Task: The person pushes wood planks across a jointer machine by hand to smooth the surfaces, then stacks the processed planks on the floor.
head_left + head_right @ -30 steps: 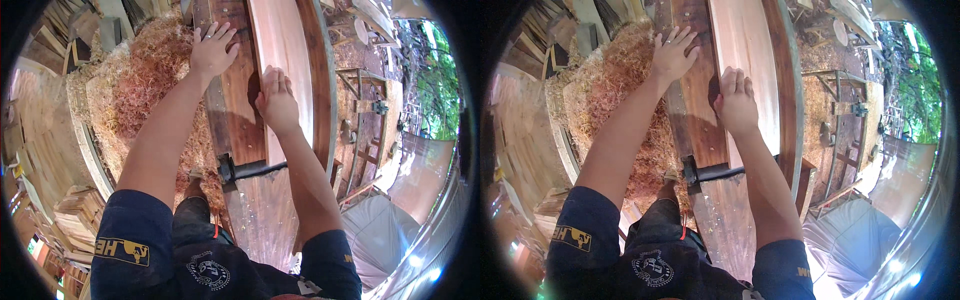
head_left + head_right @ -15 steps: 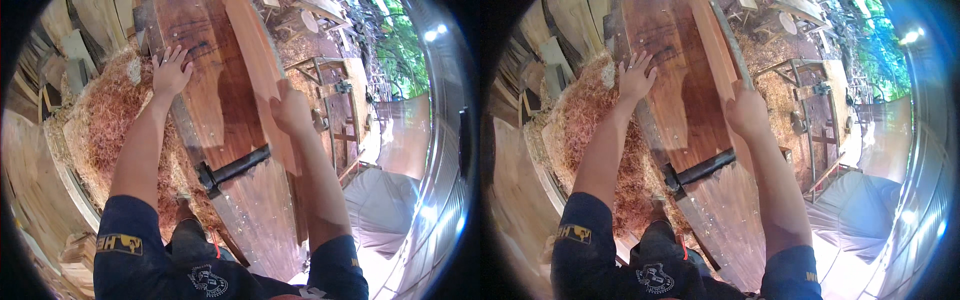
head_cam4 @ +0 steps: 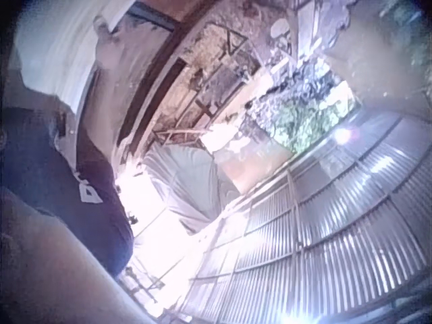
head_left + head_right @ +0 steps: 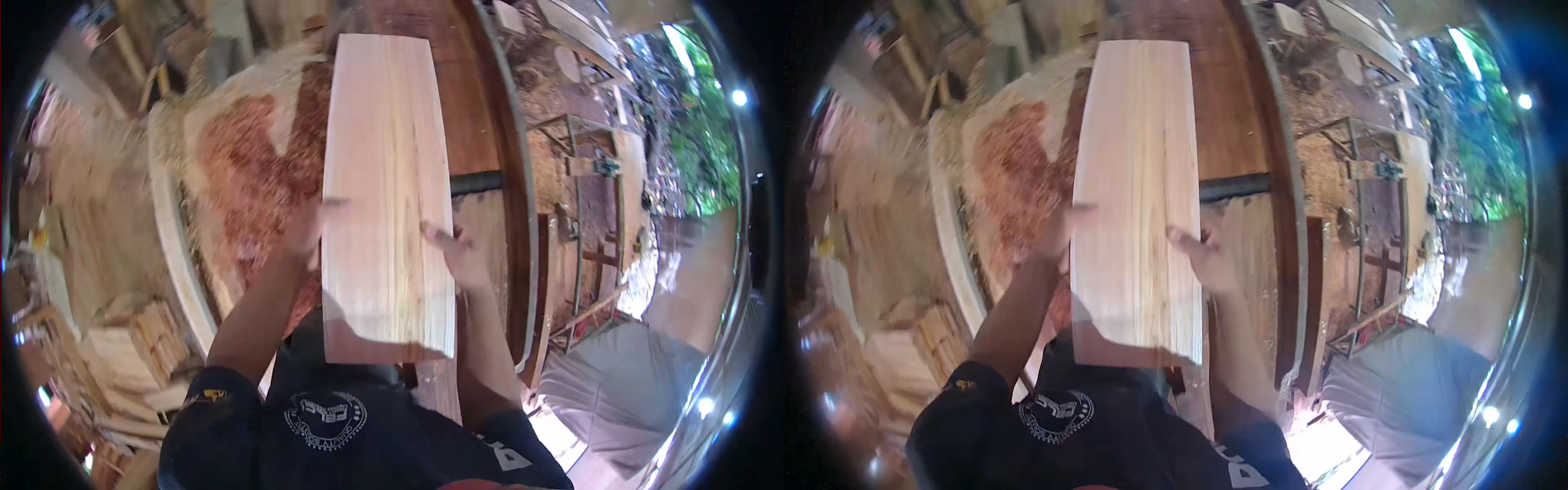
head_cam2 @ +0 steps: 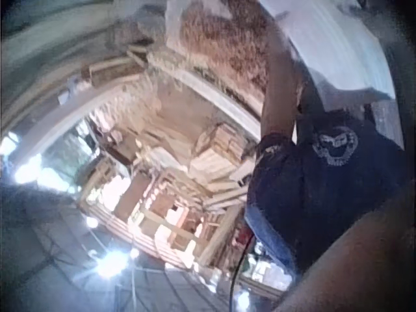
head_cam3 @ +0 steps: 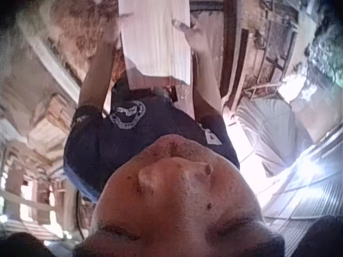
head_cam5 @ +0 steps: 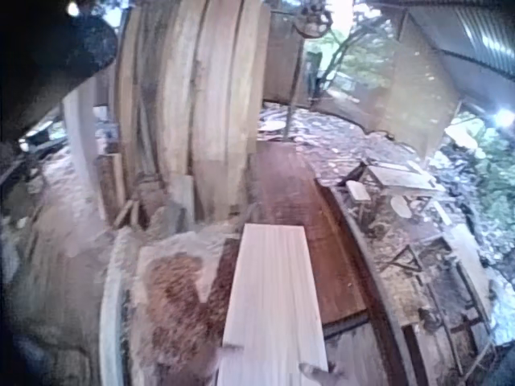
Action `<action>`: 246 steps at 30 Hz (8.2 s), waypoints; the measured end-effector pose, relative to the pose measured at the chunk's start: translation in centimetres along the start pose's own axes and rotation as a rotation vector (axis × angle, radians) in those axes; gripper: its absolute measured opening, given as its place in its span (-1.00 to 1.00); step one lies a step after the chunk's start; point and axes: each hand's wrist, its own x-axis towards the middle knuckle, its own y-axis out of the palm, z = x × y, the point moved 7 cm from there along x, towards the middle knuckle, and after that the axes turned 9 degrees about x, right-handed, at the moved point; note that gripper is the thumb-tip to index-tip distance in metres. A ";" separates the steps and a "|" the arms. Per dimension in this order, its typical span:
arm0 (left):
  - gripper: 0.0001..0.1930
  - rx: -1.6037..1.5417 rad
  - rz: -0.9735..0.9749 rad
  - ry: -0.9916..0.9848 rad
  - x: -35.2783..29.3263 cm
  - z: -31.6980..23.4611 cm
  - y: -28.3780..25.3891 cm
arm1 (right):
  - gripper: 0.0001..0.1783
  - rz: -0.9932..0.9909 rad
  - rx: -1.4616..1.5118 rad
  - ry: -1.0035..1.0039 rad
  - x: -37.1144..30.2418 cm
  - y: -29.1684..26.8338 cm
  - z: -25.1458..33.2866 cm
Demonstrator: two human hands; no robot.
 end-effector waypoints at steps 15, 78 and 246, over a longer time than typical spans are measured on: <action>-0.61 0.663 -0.563 1.092 -38.1 13.0 -0.5 | -0.68 0.339 0.676 0.282 -21.5 15.2 -12.1; -0.40 -2.124 -1.840 0.946 -102.2 108.7 46.2 | -0.53 2.038 -1.493 0.572 -113.9 29.4 -89.2; -0.46 -0.939 -0.304 0.209 -131.0 104.3 -39.6 | -0.74 1.036 -1.120 -0.409 -117.4 79.9 -77.6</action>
